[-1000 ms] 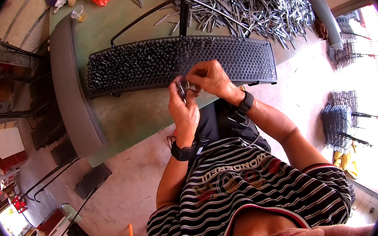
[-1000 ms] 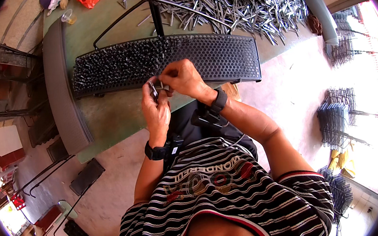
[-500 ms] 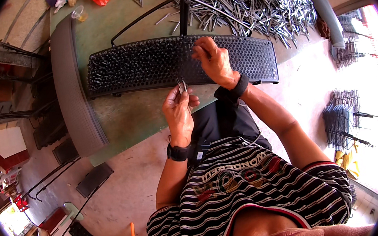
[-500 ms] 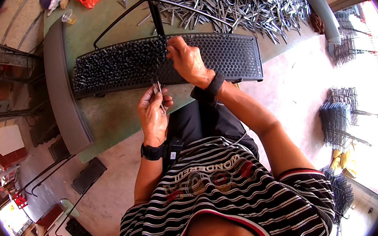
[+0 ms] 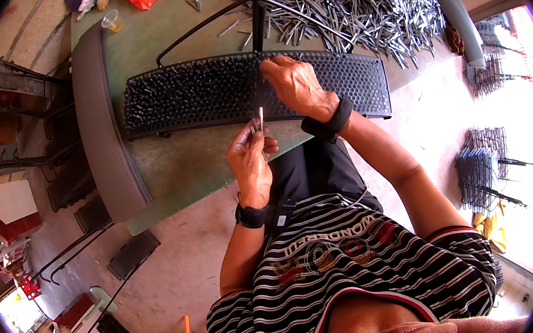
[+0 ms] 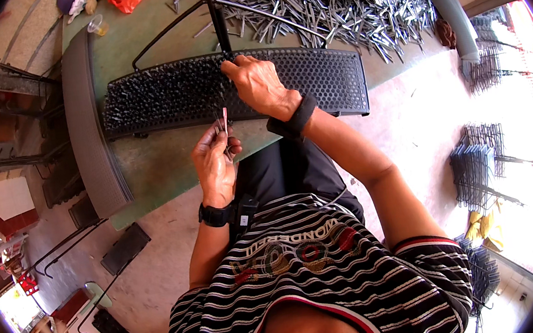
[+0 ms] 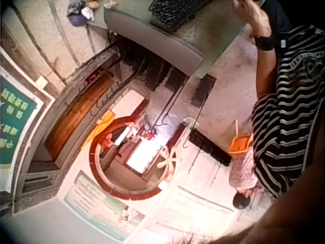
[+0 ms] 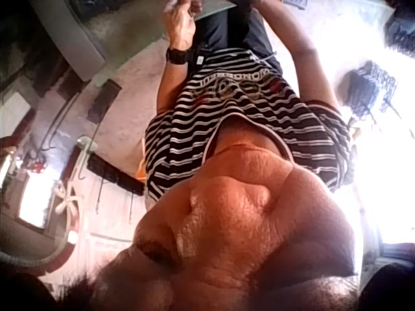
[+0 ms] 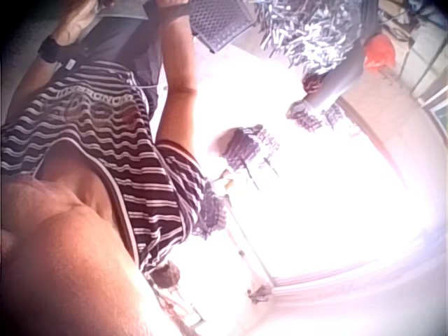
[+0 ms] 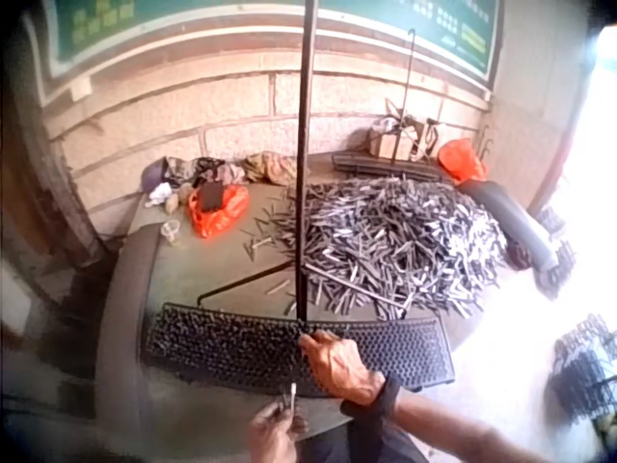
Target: The person sorts through a large pile of metal parts on a table, gathering a small bunch of long, thin metal rods in one hand and inserting them one by one into the holes of a perforated metal plate.
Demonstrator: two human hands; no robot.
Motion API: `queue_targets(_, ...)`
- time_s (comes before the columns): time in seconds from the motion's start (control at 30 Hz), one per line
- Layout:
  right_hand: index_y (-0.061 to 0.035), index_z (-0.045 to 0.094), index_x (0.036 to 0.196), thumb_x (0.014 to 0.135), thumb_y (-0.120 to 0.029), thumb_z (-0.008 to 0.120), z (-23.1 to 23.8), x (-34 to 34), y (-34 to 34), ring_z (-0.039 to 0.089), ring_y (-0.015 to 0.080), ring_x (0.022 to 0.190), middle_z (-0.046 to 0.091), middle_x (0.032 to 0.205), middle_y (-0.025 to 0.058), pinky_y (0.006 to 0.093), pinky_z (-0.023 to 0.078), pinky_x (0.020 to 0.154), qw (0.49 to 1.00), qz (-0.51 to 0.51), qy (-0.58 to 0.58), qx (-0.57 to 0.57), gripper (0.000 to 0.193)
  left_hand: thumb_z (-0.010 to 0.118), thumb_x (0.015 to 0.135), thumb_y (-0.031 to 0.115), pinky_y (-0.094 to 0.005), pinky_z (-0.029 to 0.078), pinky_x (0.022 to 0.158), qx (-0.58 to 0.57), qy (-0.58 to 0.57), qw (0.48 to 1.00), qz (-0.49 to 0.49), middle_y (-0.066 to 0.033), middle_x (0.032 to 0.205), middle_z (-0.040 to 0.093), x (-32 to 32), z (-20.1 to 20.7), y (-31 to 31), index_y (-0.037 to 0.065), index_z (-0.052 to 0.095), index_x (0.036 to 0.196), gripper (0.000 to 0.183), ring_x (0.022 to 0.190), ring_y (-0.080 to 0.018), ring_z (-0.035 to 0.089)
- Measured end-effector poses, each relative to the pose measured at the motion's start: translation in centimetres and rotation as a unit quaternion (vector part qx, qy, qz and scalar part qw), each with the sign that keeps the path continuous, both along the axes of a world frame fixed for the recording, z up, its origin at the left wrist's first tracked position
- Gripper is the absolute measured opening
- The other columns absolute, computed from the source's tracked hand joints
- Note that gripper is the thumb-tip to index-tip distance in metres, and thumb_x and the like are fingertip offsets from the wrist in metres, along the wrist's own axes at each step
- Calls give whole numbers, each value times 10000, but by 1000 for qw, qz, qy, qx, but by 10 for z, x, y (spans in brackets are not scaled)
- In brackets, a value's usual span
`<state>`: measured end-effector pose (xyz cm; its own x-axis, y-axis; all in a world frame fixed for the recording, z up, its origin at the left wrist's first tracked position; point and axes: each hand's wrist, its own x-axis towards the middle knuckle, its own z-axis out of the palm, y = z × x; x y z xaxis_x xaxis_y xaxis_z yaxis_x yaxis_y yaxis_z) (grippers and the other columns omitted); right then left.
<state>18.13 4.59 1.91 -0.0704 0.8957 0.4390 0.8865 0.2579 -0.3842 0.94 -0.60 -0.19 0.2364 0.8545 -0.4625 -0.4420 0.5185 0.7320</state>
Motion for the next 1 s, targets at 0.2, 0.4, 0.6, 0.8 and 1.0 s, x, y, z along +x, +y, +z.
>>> queue_targets(0.2,-41,566,824,791,-67,577,3,1,0,577,344,677,558,748,126,416,447,565,995,-48,75,-35,44,541,878,17,-251,472,538,4,-7,1000,9,-78,843,622,0,2,0,-16,591,1027,161,615,-142,579)
queue_targets(0.4,-33,623,770,758,-199,673,10,6,-2,590,305,594,592,671,108,371,460,543,997,-40,52,-27,174,552,873,18,-267,503,564,2,-11,1000,-1,-84,850,629,1,3,-3,-11,584,1032,165,637,-162,604)
queue_targets(0.6,27,654,797,806,-123,662,21,-2,-38,604,80,552,645,657,64,207,462,483,900,-6,316,-301,151,559,876,31,-293,530,599,-15,-35,999,-16,-96,863,637,14,7,-4,-9,577,1048,178,671,-186,627)
queue_targets(0.8,17,561,962,845,-39,596,17,10,-21,662,136,644,664,728,109,231,505,545,925,-114,361,-33,134,542,885,28,-305,536,614,-18,-26,999,-14,-86,869,626,14,2,-4,-12,573,1054,176,698,-195,633)
queue_targets(1.0,-16,531,949,844,-37,603,-3,15,-12,683,195,693,657,748,130,263,509,571,954,-124,274,-6,129,543,890,41,-287,534,601,-19,-16,1000,6,-61,843,604,11,1,-1,-11,582,1047,170,695,-192,632)
